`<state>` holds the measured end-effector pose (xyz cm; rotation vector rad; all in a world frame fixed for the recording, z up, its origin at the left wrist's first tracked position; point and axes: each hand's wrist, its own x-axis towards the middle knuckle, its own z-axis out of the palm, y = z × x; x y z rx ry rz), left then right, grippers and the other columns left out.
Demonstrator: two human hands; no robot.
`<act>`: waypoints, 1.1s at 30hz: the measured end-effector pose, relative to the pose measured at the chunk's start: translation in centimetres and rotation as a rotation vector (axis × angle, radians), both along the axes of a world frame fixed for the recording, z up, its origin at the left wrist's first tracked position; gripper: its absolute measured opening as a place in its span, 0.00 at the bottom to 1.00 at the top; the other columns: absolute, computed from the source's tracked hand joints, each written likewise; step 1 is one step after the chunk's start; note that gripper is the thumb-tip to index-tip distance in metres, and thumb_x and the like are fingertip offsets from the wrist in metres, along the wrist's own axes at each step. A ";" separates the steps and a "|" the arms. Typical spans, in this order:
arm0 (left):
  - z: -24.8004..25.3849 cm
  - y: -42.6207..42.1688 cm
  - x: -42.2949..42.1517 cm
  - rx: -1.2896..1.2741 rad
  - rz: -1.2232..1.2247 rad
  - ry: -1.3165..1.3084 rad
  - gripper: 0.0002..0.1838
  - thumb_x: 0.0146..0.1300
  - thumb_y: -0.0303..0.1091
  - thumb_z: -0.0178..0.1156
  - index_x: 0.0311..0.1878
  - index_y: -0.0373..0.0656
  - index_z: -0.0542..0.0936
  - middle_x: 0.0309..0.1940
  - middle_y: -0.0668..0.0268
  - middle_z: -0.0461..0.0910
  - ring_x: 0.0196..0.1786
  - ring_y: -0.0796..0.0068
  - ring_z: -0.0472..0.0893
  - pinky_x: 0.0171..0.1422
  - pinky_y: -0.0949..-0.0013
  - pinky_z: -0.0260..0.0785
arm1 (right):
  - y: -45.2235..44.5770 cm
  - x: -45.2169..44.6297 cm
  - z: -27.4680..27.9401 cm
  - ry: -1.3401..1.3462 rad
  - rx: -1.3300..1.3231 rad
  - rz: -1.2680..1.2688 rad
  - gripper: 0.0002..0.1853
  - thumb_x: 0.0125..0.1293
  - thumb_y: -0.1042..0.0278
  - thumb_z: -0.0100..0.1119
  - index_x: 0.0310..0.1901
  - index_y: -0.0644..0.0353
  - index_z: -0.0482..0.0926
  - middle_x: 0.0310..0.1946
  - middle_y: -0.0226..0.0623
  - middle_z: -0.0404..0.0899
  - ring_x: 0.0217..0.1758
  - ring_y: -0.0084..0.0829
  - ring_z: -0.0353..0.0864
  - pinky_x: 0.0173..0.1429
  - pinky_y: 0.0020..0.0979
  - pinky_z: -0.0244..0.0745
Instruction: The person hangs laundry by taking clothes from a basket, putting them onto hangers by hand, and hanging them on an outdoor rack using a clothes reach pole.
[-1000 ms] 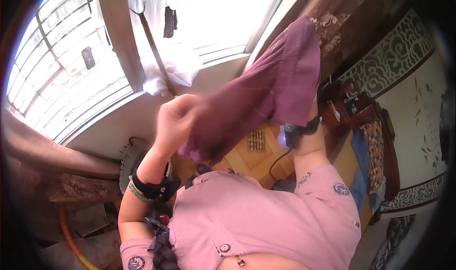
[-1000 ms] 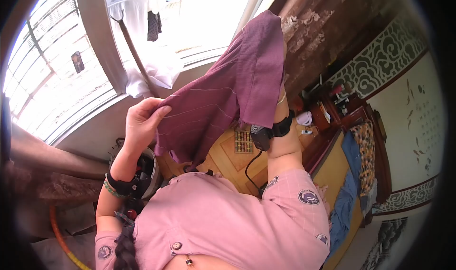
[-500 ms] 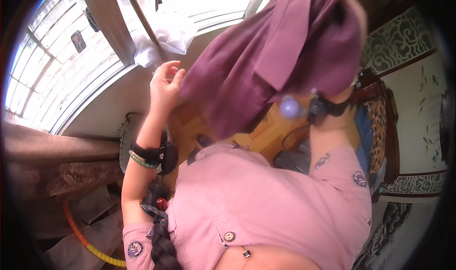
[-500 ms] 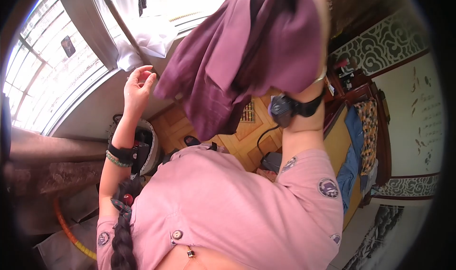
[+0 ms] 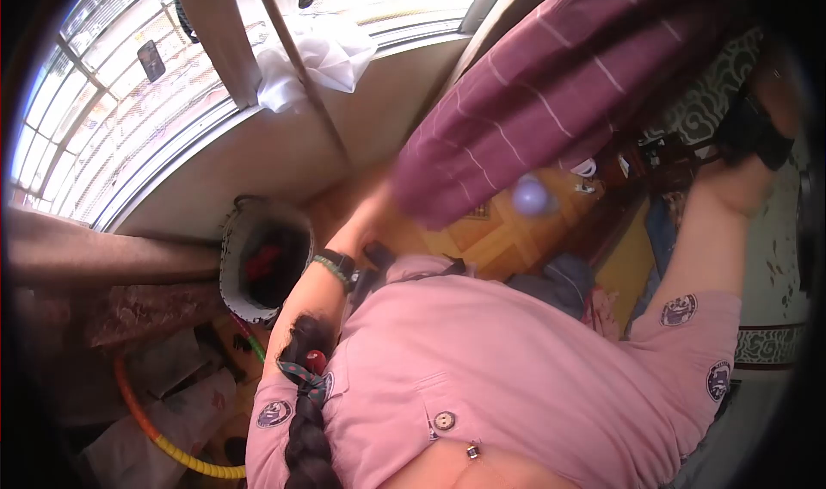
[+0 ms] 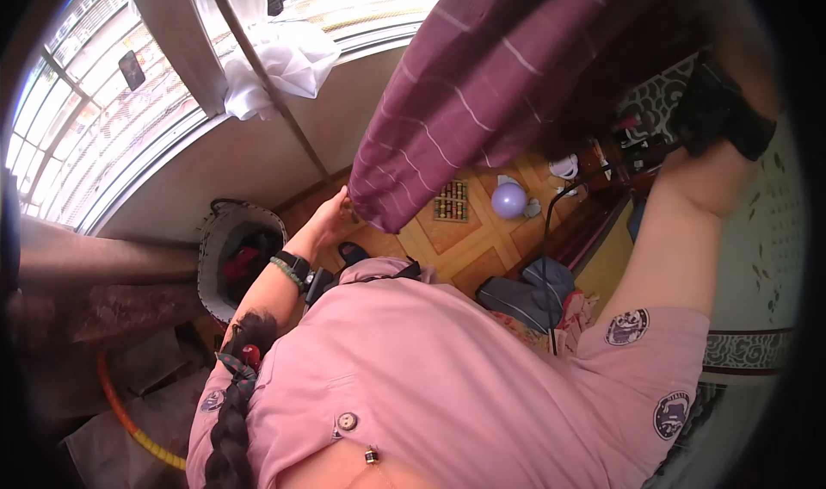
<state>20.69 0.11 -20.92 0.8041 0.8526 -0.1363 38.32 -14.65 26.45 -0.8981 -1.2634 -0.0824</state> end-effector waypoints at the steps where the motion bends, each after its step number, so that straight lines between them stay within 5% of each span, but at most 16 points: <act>1: -1.4 0.9 0.4 0.003 0.008 0.002 0.28 0.71 0.55 0.47 0.64 0.44 0.70 0.65 0.59 0.69 0.68 0.62 0.67 0.70 0.45 0.56 | 0.0 -0.1 0.1 0.014 0.006 0.003 0.11 0.69 0.68 0.51 0.46 0.65 0.78 0.44 0.32 0.79 0.45 0.22 0.77 0.53 0.26 0.72; 3: -5.4 2.4 1.2 -0.444 0.129 -0.405 0.25 0.73 0.51 0.44 0.63 0.43 0.71 0.62 0.60 0.73 0.66 0.65 0.69 0.71 0.48 0.57 | 0.6 0.4 0.1 0.051 -0.017 -0.003 0.11 0.69 0.68 0.51 0.46 0.65 0.78 0.44 0.32 0.79 0.45 0.22 0.77 0.53 0.26 0.72; 5: -1.1 2.7 1.1 -0.313 0.154 -0.366 0.23 0.74 0.47 0.42 0.59 0.41 0.73 0.56 0.61 0.78 0.60 0.64 0.75 0.68 0.55 0.64 | 0.8 0.6 -0.2 0.081 -0.033 -0.020 0.11 0.69 0.68 0.51 0.46 0.65 0.78 0.44 0.33 0.79 0.46 0.22 0.77 0.53 0.26 0.72; 7: -1.5 4.4 1.4 0.962 -0.203 -0.626 0.19 0.74 0.42 0.44 0.57 0.40 0.75 0.51 0.60 0.81 0.53 0.65 0.80 0.61 0.58 0.71 | 1.0 1.5 -0.6 0.139 -0.076 -0.054 0.11 0.69 0.68 0.51 0.46 0.65 0.78 0.44 0.33 0.79 0.46 0.22 0.77 0.53 0.26 0.72; 11: 7.1 5.3 0.3 0.745 0.373 -0.442 0.17 0.73 0.36 0.50 0.56 0.34 0.75 0.47 0.61 0.81 0.45 0.74 0.80 0.52 0.71 0.74 | 2.8 2.3 -7.5 0.459 -0.352 -0.252 0.11 0.69 0.69 0.51 0.46 0.65 0.78 0.44 0.33 0.79 0.46 0.22 0.77 0.54 0.26 0.72; 12: 6.0 6.9 0.9 1.054 0.426 -0.505 0.16 0.72 0.35 0.52 0.55 0.33 0.75 0.45 0.63 0.81 0.43 0.79 0.78 0.50 0.74 0.72 | 3.2 3.8 -11.2 0.073 -0.396 -0.373 0.10 0.67 0.67 0.54 0.42 0.65 0.79 0.42 0.33 0.79 0.45 0.23 0.76 0.53 0.27 0.72; 15: 16.4 3.7 -1.3 1.151 0.272 -0.574 0.13 0.70 0.33 0.54 0.48 0.33 0.79 0.37 0.65 0.82 0.38 0.81 0.77 0.44 0.74 0.72 | 3.6 3.9 -20.1 -0.026 -1.295 0.298 0.14 0.65 0.66 0.58 0.48 0.65 0.77 0.45 0.34 0.76 0.51 0.21 0.73 0.57 0.24 0.68; 17: 17.9 2.4 -1.2 1.441 0.121 -0.621 0.09 0.65 0.29 0.56 0.31 0.33 0.77 0.19 0.58 0.77 0.24 0.74 0.77 0.30 0.62 0.69 | 4.6 2.8 -26.9 0.282 -1.340 0.440 0.24 0.72 0.50 0.49 0.58 0.62 0.73 0.53 0.35 0.74 0.55 0.24 0.73 0.57 0.29 0.69; 19: 17.1 1.4 -0.8 1.706 -0.213 -0.454 0.03 0.57 0.25 0.56 0.29 0.35 0.77 0.21 0.52 0.76 0.26 0.59 0.81 0.32 0.57 0.71 | 6.5 1.1 -28.6 0.777 -1.288 0.814 0.35 0.72 0.37 0.38 0.60 0.65 0.71 0.51 0.39 0.78 0.56 0.31 0.76 0.58 0.35 0.71; 21: 16.6 0.3 -0.9 1.787 -0.434 -0.414 0.02 0.51 0.25 0.55 0.27 0.38 0.77 0.23 0.52 0.78 0.28 0.49 0.80 0.33 0.53 0.72 | 8.3 -0.2 -31.4 0.872 -1.163 1.045 0.28 0.73 0.44 0.43 0.52 0.66 0.76 0.42 0.36 0.81 0.42 0.27 0.82 0.51 0.32 0.76; 22: 15.2 0.0 -0.9 1.811 -0.500 -0.376 0.03 0.53 0.27 0.56 0.29 0.38 0.78 0.23 0.54 0.78 0.27 0.52 0.80 0.34 0.54 0.73 | 9.1 -0.9 -33.0 0.787 -1.214 0.920 0.23 0.72 0.50 0.47 0.50 0.65 0.76 0.41 0.35 0.81 0.40 0.27 0.82 0.50 0.31 0.77; 24: 14.2 -0.2 -1.7 1.776 -0.560 -0.278 0.06 0.54 0.28 0.57 0.32 0.36 0.77 0.24 0.53 0.78 0.29 0.52 0.80 0.34 0.55 0.73 | 10.4 -2.2 -35.4 0.702 -1.261 0.812 0.17 0.72 0.57 0.51 0.48 0.64 0.77 0.39 0.34 0.82 0.37 0.26 0.82 0.48 0.30 0.78; 26: 14.4 -0.1 -3.2 1.736 -0.573 -0.191 0.08 0.56 0.31 0.58 0.34 0.35 0.77 0.24 0.52 0.77 0.30 0.52 0.80 0.36 0.55 0.73 | 11.5 -3.7 -36.6 0.951 -1.099 0.760 0.08 0.70 0.68 0.53 0.46 0.62 0.76 0.39 0.33 0.81 0.39 0.25 0.81 0.49 0.30 0.77; 28: 15.0 0.6 -5.4 1.520 -0.352 -0.434 0.15 0.60 0.39 0.60 0.33 0.34 0.76 0.25 0.50 0.76 0.32 0.52 0.78 0.38 0.58 0.73 | 12.4 -4.2 -35.8 1.030 -0.977 0.867 0.08 0.71 0.69 0.51 0.46 0.62 0.75 0.39 0.32 0.80 0.40 0.25 0.81 0.50 0.30 0.77; 31: 12.6 3.4 -9.1 0.972 -0.282 -0.319 0.21 0.62 0.46 0.63 0.29 0.34 0.75 0.27 0.57 0.78 0.31 0.70 0.78 0.38 0.66 0.71 | 13.6 -5.2 -33.8 1.111 -0.819 1.010 0.06 0.73 0.71 0.46 0.46 0.60 0.73 0.39 0.31 0.79 0.42 0.25 0.80 0.52 0.30 0.76; 33: 11.1 4.7 -10.7 0.762 0.165 -0.069 0.21 0.63 0.46 0.62 0.27 0.35 0.76 0.27 0.61 0.79 0.33 0.76 0.78 0.39 0.68 0.71 | 14.2 -6.3 -32.6 1.089 -0.715 1.101 0.07 0.74 0.71 0.44 0.47 0.60 0.72 0.40 0.32 0.79 0.43 0.26 0.80 0.52 0.30 0.76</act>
